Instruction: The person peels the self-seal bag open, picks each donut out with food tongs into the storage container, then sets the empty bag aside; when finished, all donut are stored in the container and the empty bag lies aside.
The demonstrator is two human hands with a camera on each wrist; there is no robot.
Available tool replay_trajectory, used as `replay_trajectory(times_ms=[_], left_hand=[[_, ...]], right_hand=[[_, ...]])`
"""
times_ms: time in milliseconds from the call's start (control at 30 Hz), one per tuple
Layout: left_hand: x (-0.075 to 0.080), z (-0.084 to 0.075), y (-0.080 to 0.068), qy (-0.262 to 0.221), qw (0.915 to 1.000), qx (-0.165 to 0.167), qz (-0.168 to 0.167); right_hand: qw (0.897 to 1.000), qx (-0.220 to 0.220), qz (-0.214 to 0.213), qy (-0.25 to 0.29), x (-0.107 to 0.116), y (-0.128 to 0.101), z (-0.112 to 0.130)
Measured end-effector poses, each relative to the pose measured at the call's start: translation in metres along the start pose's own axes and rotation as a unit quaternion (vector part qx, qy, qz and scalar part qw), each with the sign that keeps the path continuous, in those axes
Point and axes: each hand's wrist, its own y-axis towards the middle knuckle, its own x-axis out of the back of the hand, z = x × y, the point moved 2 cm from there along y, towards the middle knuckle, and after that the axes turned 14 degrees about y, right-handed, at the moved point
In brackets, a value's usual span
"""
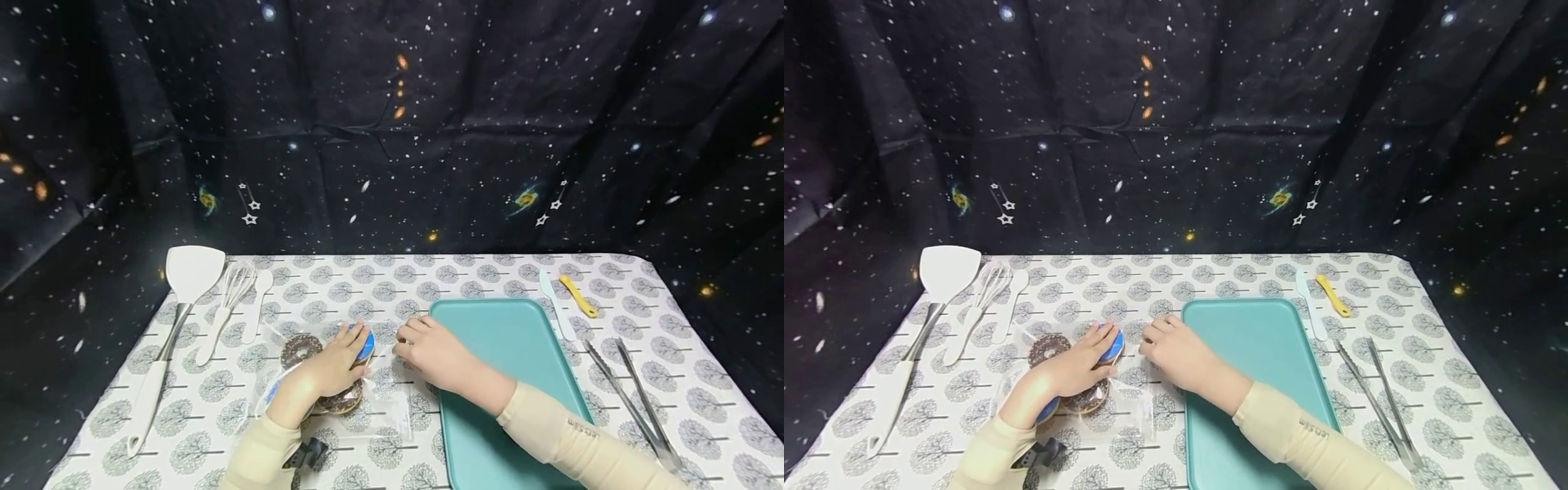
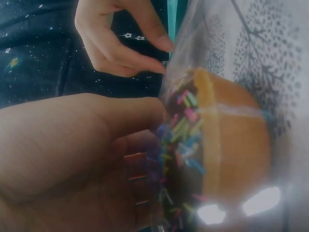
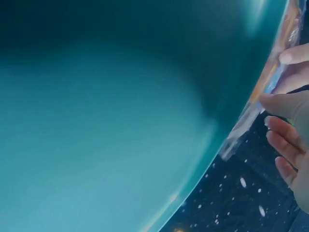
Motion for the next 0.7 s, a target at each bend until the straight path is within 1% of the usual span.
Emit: replay_trajectory(times_ms=[67,200,333,433,600,700], left_hand=[[0.001,0.0,0.0,-0.001,1.0,0.001,0.0],[0.002,-0.001,-0.002,-0.008,1.0,-0.004,-0.001],[-0.001,-0.002,-0.003,-0.011,0.9999,-0.006,-0.002],[-0.002,-0.001,-0.002,-0.008,0.9999,-0.006,-0.003],[-0.001,0.001,-0.001,-0.01,0.9999,-0.001,0.003],[0.0,0.002,0.0,-0.012,0.9999,-0.001,0.004]], right_hand=[[1.0,0.01,-0.002,-0.017,-0.001,0.002,0.003],[0.999,0.024,-0.004,-0.031,-0.004,0.001,0.006],[0.999,0.029,0.012,-0.027,-0.007,-0.004,0.006],[0.999,0.032,0.021,-0.034,-0.008,-0.005,0.005],[0.997,0.047,0.021,-0.063,-0.008,0.002,0.008],[0.995,0.051,0.03,-0.077,-0.008,0.006,0.009]])
